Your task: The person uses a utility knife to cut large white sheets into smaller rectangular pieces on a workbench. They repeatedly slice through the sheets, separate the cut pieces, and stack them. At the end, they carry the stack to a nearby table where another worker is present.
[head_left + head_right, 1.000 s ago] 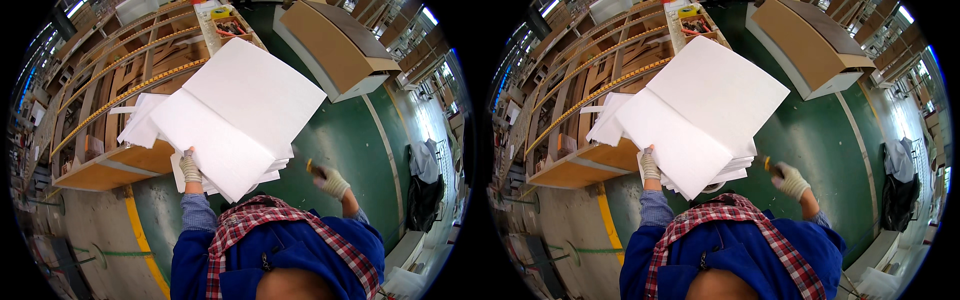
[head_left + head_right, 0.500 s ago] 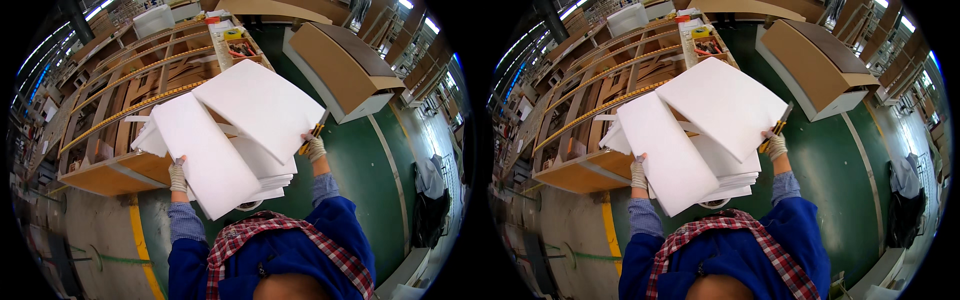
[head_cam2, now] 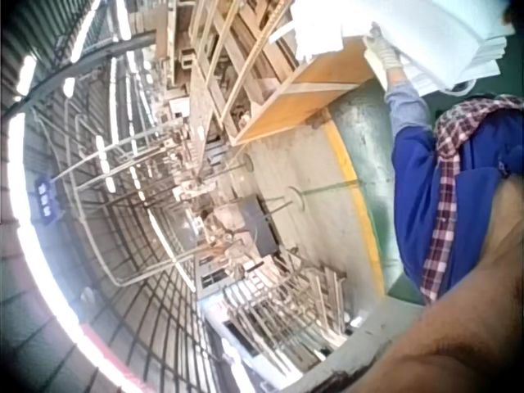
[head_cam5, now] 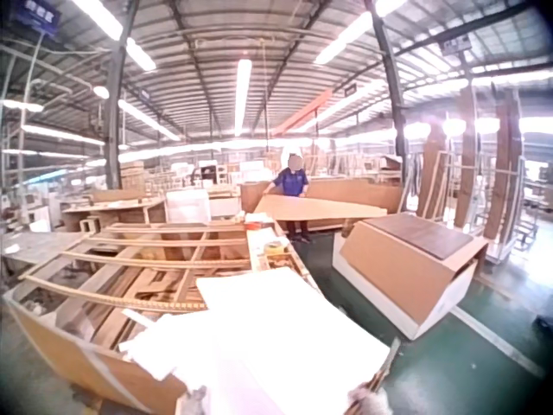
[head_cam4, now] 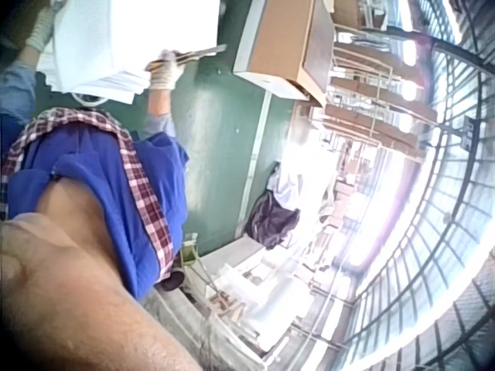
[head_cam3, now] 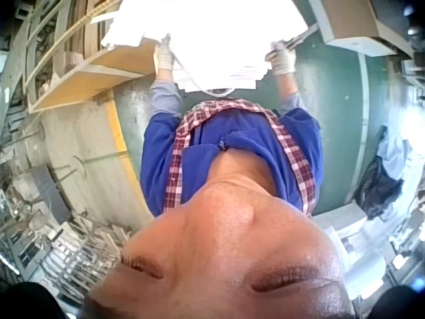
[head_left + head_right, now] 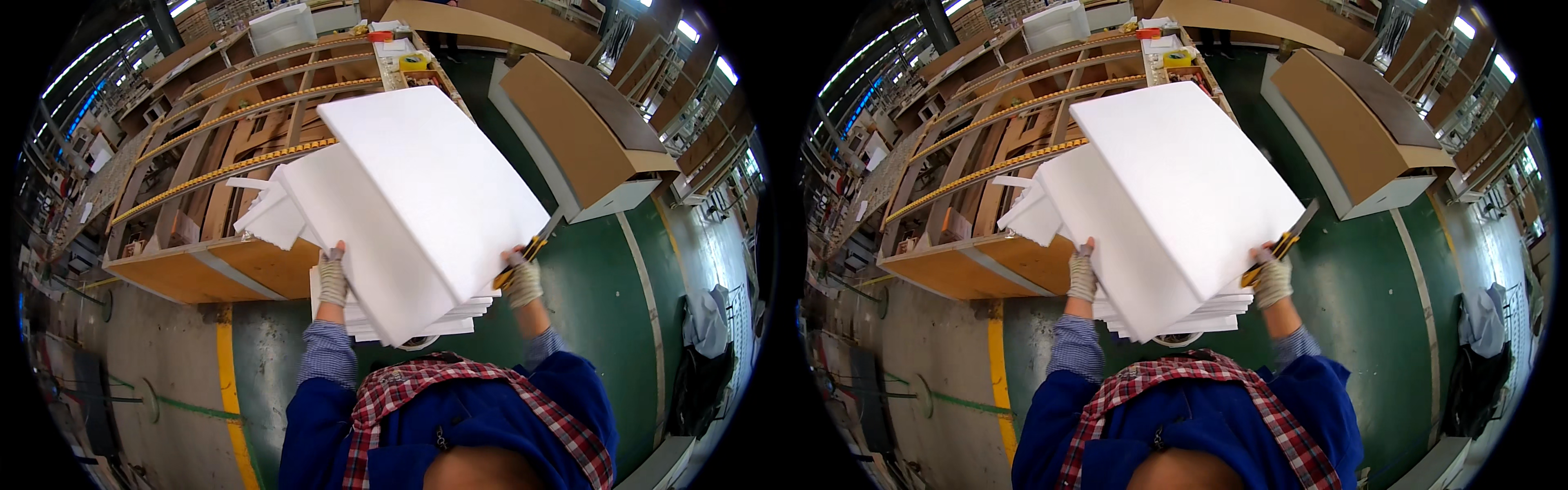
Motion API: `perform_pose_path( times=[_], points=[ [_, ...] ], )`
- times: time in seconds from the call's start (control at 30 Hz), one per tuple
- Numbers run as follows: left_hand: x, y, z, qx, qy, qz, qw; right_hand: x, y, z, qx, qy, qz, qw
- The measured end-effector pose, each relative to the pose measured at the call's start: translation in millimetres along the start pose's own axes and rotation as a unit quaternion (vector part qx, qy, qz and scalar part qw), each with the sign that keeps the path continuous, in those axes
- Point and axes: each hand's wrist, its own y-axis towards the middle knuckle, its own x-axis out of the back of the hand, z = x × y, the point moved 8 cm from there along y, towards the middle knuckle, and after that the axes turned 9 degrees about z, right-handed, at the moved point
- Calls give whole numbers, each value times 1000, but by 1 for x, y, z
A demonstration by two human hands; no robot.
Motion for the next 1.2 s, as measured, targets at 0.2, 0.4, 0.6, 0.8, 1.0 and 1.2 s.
perform_pose_path(
  times=[0.2, 0.4, 0.6, 0.8, 1.0, 1.2],
  points=[
    [-23, 11, 52, 61, -34, -48, 996, -21, -41, -64, 23, -111, -16, 993],
    [-38, 3, 56, 106, -93, -10, 990, -16, -52, -75, 1, -116, -41, 992],
    [-31, 10, 54, 52, -3, 0, 999, -26, -62, -75, -53, -154, 16, 987],
    [-19, 8, 62, 91, -36, -33, 995, -35, -33, -4, -240, -479, 140, 833],
    [-17, 6, 61, 110, -35, -51, 992, -218, 70, 2, 24, -613, 299, 731],
    [-11, 10, 68, 113, 1, -69, 991, -317, 193, -81, 106, -694, 273, 658]
  ],
)
